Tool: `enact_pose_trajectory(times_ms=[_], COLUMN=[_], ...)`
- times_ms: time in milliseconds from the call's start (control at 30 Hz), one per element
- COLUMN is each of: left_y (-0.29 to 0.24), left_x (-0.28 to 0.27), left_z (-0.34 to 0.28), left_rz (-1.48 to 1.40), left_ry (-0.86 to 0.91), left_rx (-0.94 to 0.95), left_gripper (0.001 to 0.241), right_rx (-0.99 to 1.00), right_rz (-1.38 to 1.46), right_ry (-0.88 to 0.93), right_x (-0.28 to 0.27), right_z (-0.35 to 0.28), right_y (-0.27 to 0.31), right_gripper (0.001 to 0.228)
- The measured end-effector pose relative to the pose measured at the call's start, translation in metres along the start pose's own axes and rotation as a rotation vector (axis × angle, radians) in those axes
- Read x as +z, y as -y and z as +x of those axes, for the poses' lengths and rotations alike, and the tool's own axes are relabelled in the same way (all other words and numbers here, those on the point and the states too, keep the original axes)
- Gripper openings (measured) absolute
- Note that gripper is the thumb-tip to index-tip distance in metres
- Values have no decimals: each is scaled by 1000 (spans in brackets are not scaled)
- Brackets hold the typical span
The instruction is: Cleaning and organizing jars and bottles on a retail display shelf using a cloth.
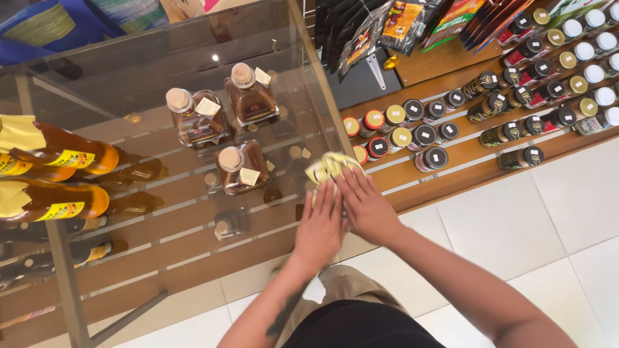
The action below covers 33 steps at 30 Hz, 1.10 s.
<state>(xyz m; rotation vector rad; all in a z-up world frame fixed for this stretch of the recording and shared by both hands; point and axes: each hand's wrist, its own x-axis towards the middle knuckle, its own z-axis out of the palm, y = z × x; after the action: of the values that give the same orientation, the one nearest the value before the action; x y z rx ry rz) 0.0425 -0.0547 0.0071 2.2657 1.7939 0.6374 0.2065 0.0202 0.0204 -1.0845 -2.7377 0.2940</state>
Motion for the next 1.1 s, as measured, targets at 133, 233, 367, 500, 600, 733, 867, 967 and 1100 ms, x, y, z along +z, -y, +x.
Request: enact_pose_trajectory(times_ms=[133, 233, 367, 500, 600, 733, 867, 967, 1100], left_y=[22, 20, -8, -25, -2, 34, 41, 28, 7], left_x=[-22, -27, -9, -1, -3, -30, -51, -48, -38], left_z=[-14, -48, -92, -83, -60, -77, -127, -151, -142], left_rz=[39, 57, 43, -9, -21, 29, 81, 84, 12], left_ry=[-7, 0, 15, -5, 14, 1, -8, 20, 25], left_rx=[-50, -89, -72, -2, 0, -68, -172, -183, -108], left_gripper=[67, 67, 68, 66, 65, 65, 67, 68, 67], right_rx=[-3, -53, -96, -72, -42, -78, -156, -199, -141], right_rz=[39, 31, 34, -34, -28, -12, 86, 115, 66], right_ry=[10, -11, 46, 101, 43, 18, 30, 55, 74], right_x=[5, 21, 11, 0, 3, 23, 37, 33, 23], right_z=[33, 14, -41, -59, -30, 15, 14, -13, -44], right_y=[29, 53, 67, 43, 42, 77, 130, 141, 114], right_gripper=[61, 59, 61, 65, 61, 58, 60, 61, 61])
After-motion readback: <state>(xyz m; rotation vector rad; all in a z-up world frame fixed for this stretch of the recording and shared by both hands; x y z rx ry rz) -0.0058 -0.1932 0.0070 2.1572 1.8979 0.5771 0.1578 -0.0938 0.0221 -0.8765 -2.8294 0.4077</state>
